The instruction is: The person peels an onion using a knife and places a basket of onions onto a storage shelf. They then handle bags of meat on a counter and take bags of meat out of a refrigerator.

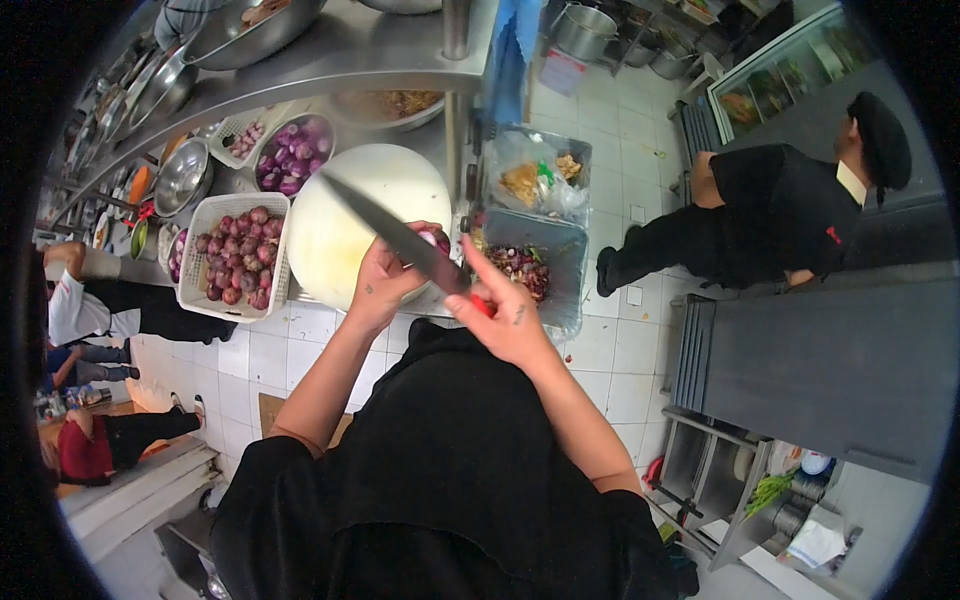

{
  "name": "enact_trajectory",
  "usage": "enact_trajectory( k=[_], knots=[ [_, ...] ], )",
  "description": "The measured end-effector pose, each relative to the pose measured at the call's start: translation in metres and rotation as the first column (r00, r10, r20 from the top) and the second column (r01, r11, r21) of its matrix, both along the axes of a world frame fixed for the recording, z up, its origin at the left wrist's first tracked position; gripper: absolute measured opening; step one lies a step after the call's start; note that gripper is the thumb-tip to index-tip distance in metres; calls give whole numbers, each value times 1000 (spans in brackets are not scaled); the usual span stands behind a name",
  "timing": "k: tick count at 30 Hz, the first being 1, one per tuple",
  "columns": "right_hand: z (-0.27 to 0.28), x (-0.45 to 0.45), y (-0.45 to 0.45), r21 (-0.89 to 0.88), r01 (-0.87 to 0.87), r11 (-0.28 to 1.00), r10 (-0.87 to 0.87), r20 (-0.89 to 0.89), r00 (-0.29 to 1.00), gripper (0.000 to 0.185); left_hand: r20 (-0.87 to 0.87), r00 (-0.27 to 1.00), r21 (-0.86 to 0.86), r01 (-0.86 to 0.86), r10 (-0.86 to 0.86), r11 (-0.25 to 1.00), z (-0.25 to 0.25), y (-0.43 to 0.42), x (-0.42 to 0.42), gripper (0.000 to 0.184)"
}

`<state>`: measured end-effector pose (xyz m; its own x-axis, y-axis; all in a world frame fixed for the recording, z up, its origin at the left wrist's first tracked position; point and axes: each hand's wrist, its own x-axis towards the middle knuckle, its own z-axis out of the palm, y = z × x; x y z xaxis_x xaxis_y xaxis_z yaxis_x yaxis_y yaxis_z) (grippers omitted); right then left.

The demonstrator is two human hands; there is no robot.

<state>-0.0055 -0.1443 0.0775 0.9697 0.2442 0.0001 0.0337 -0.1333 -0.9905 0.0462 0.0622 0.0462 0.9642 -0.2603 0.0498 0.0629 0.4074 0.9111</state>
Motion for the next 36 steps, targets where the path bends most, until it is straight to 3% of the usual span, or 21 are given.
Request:
enact_trajectory(
  k=[1,4,14,16,20,21,23,25,28,31,34,36],
  knots=[
    [1,-1,5,-60,-13,998,18,85,996,74,-1,1000,0,1,-1,1000,1,0,0,54],
    [6,3,10,-122,1,993,11,92,996,72,30,1000,44,5,-6,999,4,0,0,55],
    [-2,4,22,-81,94,992,-82,139,987,56,85,996,38,-30,27,999,1,3,0,54],
    [-4,3,21,-25,120,992,-119,33,992,52,36,999,-36,-21,22,999,-3,3,-2,56],
    [-20,6,15,4,132,991,-131,-3,991,51,7,1000,-111,-5,5,994,-17,0,-6,56],
    [-24,8,11,16,199,980,-199,-15,980,50,9,1000,-107,-18,19,994,-20,-2,-7,56],
    [-37,16,0,-32,308,951,-308,20,951,48,75,992,-211,111,-97,971,-24,-4,-6,55],
    [-38,17,-13,75,321,944,-317,-64,946,47,-9,987,-243,154,-161,958,-20,-5,-8,56],
    [-45,9,-28,103,309,946,-310,-2,951,48,-158,967,-348,133,-198,928,-30,-5,-4,57],
    [-45,9,-41,14,327,945,-327,51,944,42,-270,933,-447,97,-238,889,-41,-13,-3,56],
    [-71,19,-71,-15,376,926,-376,-57,925,43,-375,899,-471,28,-229,882,-47,-18,-10,55],
    [-88,25,-91,-167,419,893,-448,-218,867,46,-393,894,-476,2,-215,880,-50,-18,-14,55]
  ],
)
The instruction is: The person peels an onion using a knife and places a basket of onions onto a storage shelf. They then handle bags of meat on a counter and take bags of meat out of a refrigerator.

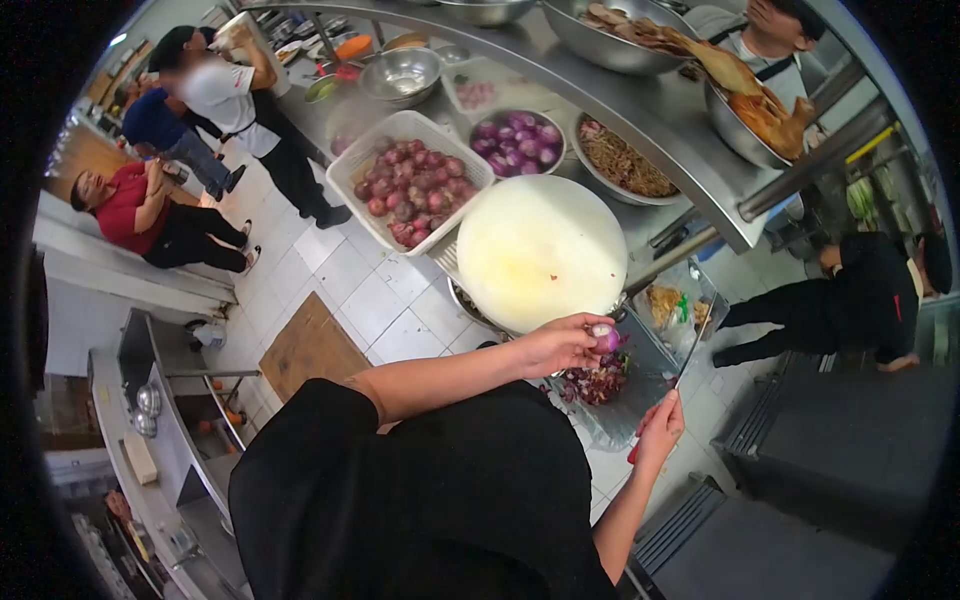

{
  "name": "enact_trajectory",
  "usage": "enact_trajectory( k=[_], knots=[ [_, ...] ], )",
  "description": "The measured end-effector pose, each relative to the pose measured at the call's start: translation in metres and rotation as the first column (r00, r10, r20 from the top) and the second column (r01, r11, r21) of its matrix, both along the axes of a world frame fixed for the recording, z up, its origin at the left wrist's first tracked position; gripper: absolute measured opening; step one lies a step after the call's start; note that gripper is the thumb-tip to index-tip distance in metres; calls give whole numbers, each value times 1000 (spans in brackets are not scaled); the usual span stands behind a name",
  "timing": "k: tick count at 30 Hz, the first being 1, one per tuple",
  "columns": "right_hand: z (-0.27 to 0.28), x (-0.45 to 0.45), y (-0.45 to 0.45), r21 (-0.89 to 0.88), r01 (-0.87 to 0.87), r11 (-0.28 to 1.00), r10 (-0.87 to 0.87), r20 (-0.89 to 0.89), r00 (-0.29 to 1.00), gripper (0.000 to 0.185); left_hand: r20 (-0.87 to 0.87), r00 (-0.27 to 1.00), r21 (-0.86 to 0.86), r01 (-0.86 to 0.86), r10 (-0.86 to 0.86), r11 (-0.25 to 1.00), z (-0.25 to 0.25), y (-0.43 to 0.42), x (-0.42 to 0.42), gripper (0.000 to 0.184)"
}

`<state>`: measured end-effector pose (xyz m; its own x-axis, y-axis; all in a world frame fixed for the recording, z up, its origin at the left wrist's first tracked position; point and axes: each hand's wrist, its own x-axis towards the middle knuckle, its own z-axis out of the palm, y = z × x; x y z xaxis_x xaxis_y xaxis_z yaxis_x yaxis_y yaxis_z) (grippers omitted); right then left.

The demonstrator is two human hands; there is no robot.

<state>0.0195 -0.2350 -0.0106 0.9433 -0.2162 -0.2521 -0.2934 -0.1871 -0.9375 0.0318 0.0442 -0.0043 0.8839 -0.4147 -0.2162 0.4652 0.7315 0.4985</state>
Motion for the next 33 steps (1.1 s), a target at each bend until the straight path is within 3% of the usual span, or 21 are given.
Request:
enact_trajectory(
  k=[4,7,11,15,17,23,25,30,31,33],
  knots=[
    [3,-1,-1,-68,-57,996,58,13,998,53,-37,999,-40,-3,1,999,-5,4,-4,54],
    [-2,-4,3,-83,-74,994,85,140,987,50,-58,997,-48,-44,41,998,-1,3,-7,50],
    [-19,-5,-2,-61,-110,992,118,159,980,49,-30,997,1,-75,75,997,-4,-3,-15,48],
    [-39,2,-21,-2,-167,986,167,105,980,45,-49,984,33,-169,170,985,-3,-20,-31,50],
    [-46,8,-31,21,-230,973,230,-7,973,41,-47,976,35,-209,211,977,-9,-33,-41,52],
    [-43,18,-41,68,-339,938,343,-58,938,41,-141,918,-36,-379,371,925,-21,-59,-78,52],
    [-31,14,-31,69,-350,934,351,5,936,47,-156,919,-28,-370,361,929,-18,-59,-80,52],
    [-22,-6,-9,35,-367,930,350,227,909,53,-23,932,-78,-363,363,928,-8,-50,-61,51],
    [-26,-6,-6,-20,-355,934,351,224,909,54,-7,940,-74,-341,341,937,-1,-46,-54,52],
    [-9,-15,10,176,-190,966,191,9,981,54,89,948,-53,-301,304,952,2,-43,-41,54]
  ],
)
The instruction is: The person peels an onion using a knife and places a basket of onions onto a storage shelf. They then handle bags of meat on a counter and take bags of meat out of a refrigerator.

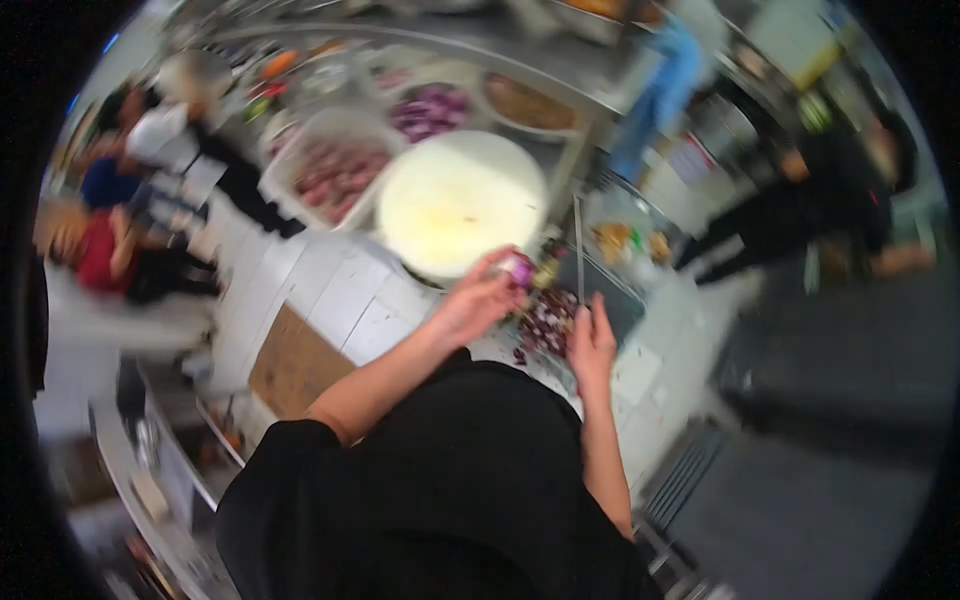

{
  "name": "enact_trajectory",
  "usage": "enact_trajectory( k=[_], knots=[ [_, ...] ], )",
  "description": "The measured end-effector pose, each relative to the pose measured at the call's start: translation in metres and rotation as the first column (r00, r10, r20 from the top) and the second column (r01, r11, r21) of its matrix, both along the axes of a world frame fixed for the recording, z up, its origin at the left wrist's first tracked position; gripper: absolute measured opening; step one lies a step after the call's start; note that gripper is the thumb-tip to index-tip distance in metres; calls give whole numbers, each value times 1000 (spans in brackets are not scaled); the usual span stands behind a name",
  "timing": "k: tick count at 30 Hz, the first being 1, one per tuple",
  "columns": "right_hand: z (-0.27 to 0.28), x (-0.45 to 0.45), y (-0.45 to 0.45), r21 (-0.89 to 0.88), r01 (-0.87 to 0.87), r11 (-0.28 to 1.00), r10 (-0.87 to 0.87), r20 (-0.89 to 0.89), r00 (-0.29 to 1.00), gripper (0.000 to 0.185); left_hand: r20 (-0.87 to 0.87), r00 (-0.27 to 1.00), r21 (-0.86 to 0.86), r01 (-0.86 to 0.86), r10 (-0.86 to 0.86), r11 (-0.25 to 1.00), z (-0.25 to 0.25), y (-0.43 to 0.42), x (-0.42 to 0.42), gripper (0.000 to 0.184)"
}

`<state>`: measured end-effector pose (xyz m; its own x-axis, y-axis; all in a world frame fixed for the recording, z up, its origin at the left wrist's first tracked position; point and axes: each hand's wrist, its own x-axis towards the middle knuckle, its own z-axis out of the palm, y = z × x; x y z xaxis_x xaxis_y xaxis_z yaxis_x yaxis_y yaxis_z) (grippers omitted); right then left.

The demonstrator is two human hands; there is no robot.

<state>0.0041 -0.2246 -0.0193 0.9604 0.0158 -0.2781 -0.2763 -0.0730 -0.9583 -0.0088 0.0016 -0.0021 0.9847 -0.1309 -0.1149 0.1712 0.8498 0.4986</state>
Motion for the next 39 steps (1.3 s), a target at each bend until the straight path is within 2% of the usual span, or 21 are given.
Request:
enact_trajectory(
  k=[2,4,5,6,8,9,11,12,16,19,21,25,28,30,32,34,36,37,39],
  knots=[
    [-7,-5,6,-73,97,993,-77,243,967,55,-1,997,74,81,-81,994,8,3,12,58],
    [16,-12,13,-124,95,988,-43,367,929,55,3,988,133,156,-157,979,8,6,24,56],
    [24,-13,14,-163,64,984,-20,261,965,57,-8,985,155,170,-171,973,16,5,27,53],
    [32,-15,18,-132,65,989,-33,236,971,58,-14,978,153,209,-209,966,16,4,30,53],
    [38,-18,29,-197,101,975,-8,424,906,65,-41,976,261,218,-215,940,19,6,34,47],
    [48,-21,32,-201,120,972,-25,422,906,65,-12,972,313,228,-236,922,20,6,36,47],
    [76,-27,38,-349,-29,937,184,419,889,71,5,977,343,200,-215,918,19,5,33,48],
    [81,-29,41,-352,-19,936,175,418,892,71,25,984,376,153,-175,914,20,4,31,49],
    [89,-31,48,-451,-46,891,276,459,845,75,32,985,400,144,-170,905,31,0,27,49],
    [82,-27,46,-394,-65,917,256,453,854,74,55,979,362,163,-196,918,24,2,24,48],
    [82,-23,42,-352,-115,929,255,382,888,70,79,971,341,187,-226,921,22,3,22,46],
    [88,-22,39,-354,-163,921,298,368,881,63,74,983,298,140,-169,944,19,-5,17,47],
    [81,-20,36,-274,-162,948,273,441,855,55,153,973,387,103,-174,916,12,-7,19,46],
    [82,-17,31,-313,-136,940,253,371,894,49,113,975,432,127,-194,893,13,-9,24,46],
    [70,-13,31,-321,-120,940,242,372,896,49,102,977,420,129,-188,898,12,-12,25,45],
    [46,-3,29,-264,2,965,135,499,856,47,17,993,375,105,-120,921,9,-16,27,41],
    [24,14,18,-85,121,989,-76,415,907,44,46,988,388,117,-146,914,17,-15,27,42],
    [30,16,3,-59,63,996,-50,194,980,46,75,984,399,121,-164,909,20,-13,27,43],
    [39,11,-2,-81,18,997,-2,197,980,49,84,981,429,121,-172,895,19,-9,30,44]
  ],
)
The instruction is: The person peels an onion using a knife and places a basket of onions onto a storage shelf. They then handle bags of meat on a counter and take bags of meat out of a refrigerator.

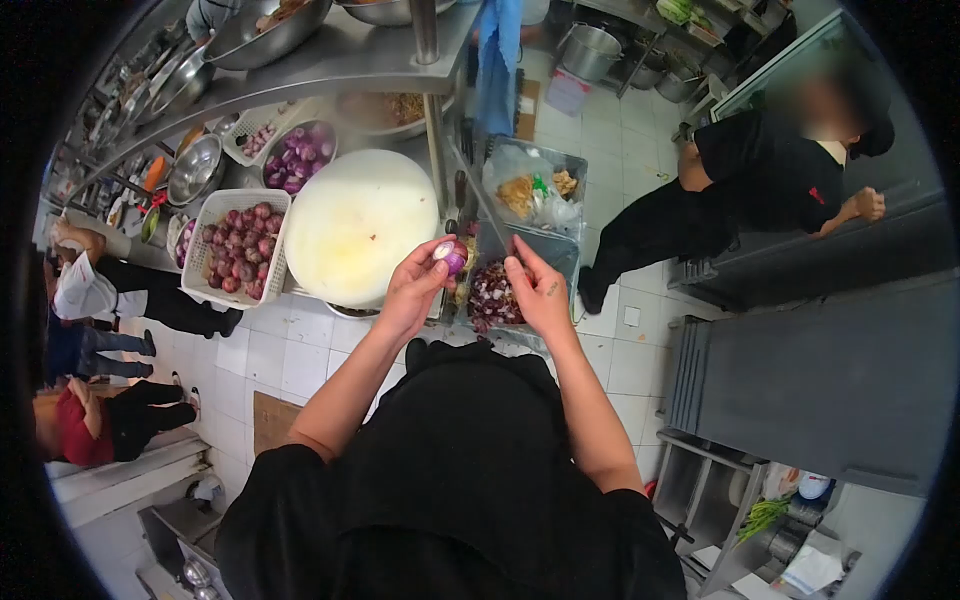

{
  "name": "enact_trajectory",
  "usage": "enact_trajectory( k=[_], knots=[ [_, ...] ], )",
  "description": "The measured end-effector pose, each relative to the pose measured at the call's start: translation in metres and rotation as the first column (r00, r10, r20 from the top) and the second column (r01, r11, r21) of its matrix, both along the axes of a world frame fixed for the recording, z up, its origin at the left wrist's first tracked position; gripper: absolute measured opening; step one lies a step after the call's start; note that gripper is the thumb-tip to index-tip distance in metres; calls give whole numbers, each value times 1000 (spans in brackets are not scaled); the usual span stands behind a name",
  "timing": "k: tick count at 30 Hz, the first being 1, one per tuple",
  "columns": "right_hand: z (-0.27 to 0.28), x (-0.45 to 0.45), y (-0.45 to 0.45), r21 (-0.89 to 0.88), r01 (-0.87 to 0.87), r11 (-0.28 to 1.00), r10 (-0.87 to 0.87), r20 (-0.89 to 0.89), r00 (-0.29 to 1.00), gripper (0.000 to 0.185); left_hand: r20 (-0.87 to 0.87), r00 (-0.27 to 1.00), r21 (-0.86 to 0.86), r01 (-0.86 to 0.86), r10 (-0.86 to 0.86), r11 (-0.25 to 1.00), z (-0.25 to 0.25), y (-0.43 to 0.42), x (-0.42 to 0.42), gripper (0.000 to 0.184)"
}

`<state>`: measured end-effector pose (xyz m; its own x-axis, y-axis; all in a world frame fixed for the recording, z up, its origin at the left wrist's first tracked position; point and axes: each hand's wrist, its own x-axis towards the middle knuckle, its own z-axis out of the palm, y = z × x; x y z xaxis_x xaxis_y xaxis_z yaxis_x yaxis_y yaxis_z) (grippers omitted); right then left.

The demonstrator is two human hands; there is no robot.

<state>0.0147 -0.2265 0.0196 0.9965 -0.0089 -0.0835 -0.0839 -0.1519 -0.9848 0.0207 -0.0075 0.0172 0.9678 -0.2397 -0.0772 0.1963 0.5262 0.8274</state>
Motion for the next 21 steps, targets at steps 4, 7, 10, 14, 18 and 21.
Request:
enact_trajectory(
  k=[4,7,10,14,18,21],
  knots=[
    [36,-20,19,-206,-177,962,213,164,963,64,81,996,95,-30,22,995,-7,3,6,48],
    [46,-23,32,-270,-195,943,254,201,946,66,112,993,112,-57,45,992,-3,4,2,50],
    [53,-24,38,-293,-219,931,279,179,944,66,118,991,147,-82,65,986,2,9,-1,52],
    [51,-26,43,-277,-222,935,277,180,944,63,175,981,177,-118,87,977,2,13,-4,52],
    [46,-26,47,-267,-216,939,266,166,950,57,181,978,162,-131,101,978,3,16,-5,51],
    [40,-26,49,-162,-199,967,220,122,968,51,202,975,169,-130,94,977,4,18,-5,48]
  ],
)
